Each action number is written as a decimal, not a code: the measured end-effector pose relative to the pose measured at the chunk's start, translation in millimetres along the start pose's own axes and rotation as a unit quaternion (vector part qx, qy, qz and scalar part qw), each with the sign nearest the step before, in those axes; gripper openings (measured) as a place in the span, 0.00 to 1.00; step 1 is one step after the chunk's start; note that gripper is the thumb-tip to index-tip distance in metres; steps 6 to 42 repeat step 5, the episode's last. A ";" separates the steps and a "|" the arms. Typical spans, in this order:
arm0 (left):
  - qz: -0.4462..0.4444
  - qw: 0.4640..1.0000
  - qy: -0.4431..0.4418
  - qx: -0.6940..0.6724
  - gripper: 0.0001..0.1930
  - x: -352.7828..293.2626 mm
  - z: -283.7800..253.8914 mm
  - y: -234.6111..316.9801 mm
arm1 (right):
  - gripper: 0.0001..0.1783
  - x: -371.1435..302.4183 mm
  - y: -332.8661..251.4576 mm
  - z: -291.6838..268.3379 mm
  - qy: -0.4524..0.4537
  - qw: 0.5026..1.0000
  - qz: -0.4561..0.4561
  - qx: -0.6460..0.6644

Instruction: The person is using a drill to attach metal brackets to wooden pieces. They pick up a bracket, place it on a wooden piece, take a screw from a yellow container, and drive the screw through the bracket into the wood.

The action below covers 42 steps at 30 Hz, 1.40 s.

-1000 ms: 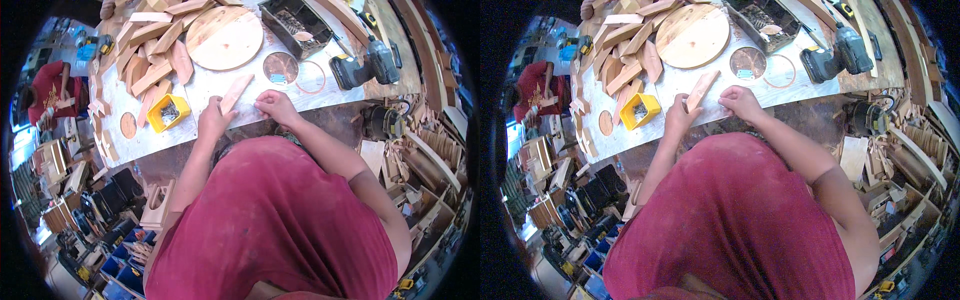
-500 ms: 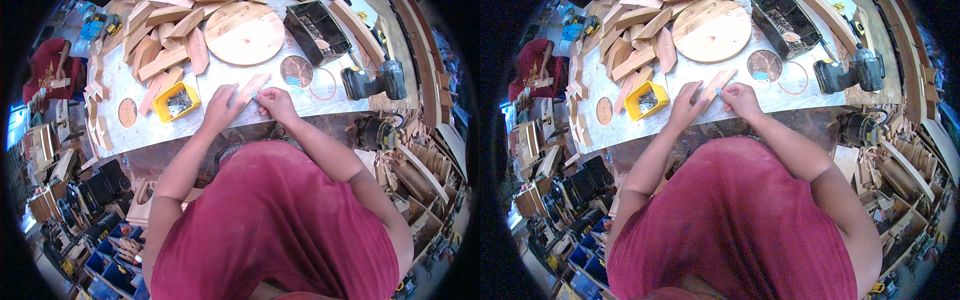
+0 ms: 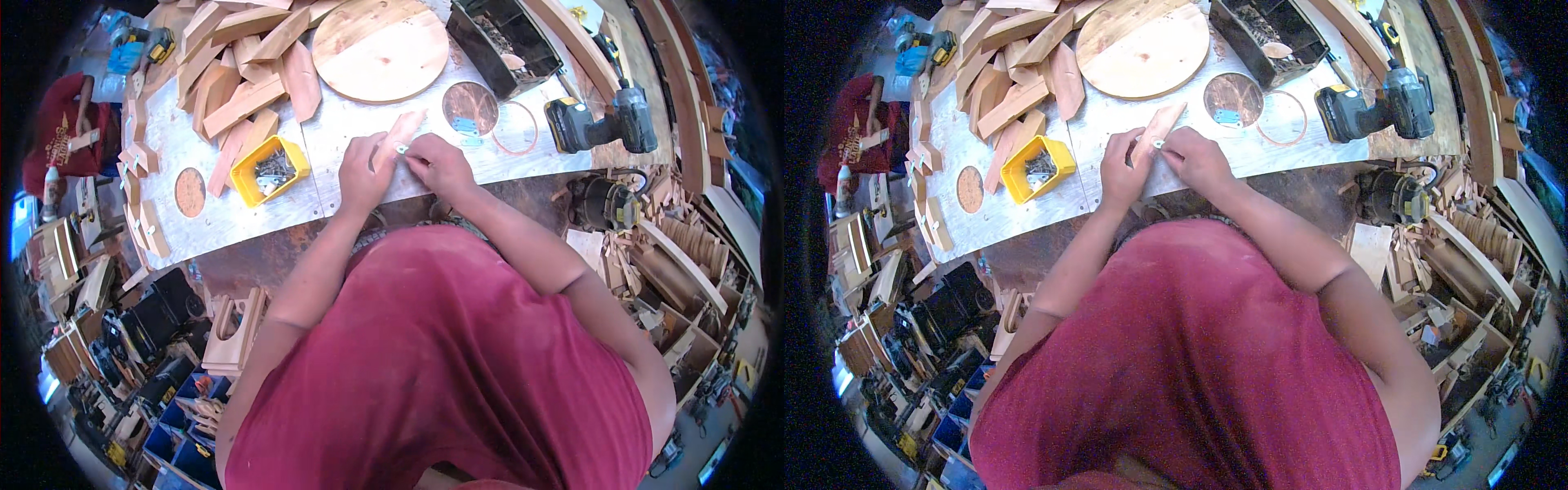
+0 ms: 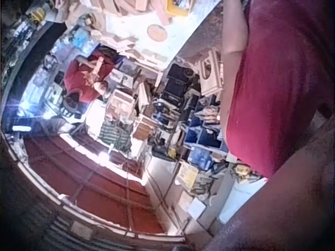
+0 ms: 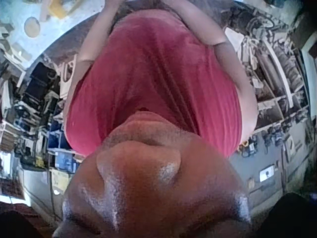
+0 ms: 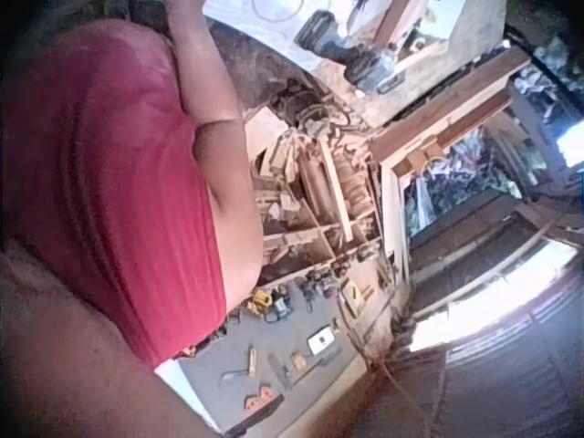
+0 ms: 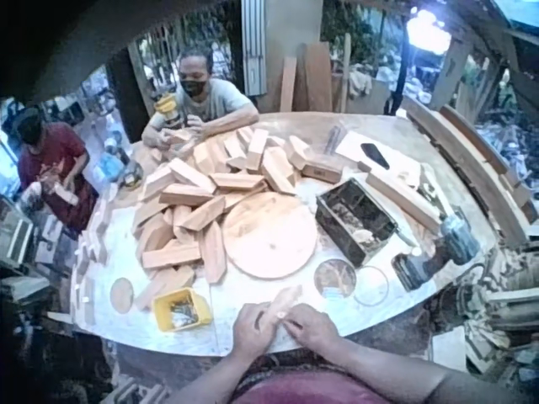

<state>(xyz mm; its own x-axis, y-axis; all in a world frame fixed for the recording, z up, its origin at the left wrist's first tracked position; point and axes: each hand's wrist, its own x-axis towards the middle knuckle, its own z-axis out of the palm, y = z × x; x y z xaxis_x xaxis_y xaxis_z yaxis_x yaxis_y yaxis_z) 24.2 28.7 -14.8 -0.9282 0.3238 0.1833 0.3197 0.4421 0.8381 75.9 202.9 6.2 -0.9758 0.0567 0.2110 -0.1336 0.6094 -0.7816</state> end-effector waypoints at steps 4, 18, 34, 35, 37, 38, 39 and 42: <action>-0.003 1.000 -0.005 -0.002 0.19 0.4 0.9 -2.9 | 0.08 1.2 4.4 -0.1 -0.003 1.000 -0.008 -0.015; -0.003 1.000 -0.006 -0.004 0.19 0.7 0.9 -3.8 | 0.08 1.5 5.6 0.3 -0.002 1.000 -0.011 -0.013; -0.003 1.000 -0.006 -0.004 0.19 0.7 0.9 -3.8 | 0.08 1.5 5.6 0.3 -0.002 1.000 -0.011 -0.013; -0.003 1.000 -0.006 -0.004 0.19 0.7 0.9 -3.8 | 0.08 1.5 5.6 0.3 -0.002 1.000 -0.011 -0.013; -0.003 1.000 -0.006 -0.004 0.19 0.7 0.9 -3.8 | 0.08 1.5 5.6 0.3 -0.002 1.000 -0.011 -0.013; -0.003 1.000 -0.006 -0.004 0.19 0.7 0.9 -3.8 | 0.08 1.5 5.6 0.3 -0.002 1.000 -0.011 -0.013; -0.003 1.000 -0.006 -0.004 0.19 0.7 0.9 -3.8 | 0.08 1.5 5.6 0.3 -0.002 1.000 -0.011 -0.013; -0.003 1.000 -0.006 -0.004 0.19 0.7 0.9 -3.8 | 0.08 1.5 5.6 0.3 -0.002 1.000 -0.011 -0.013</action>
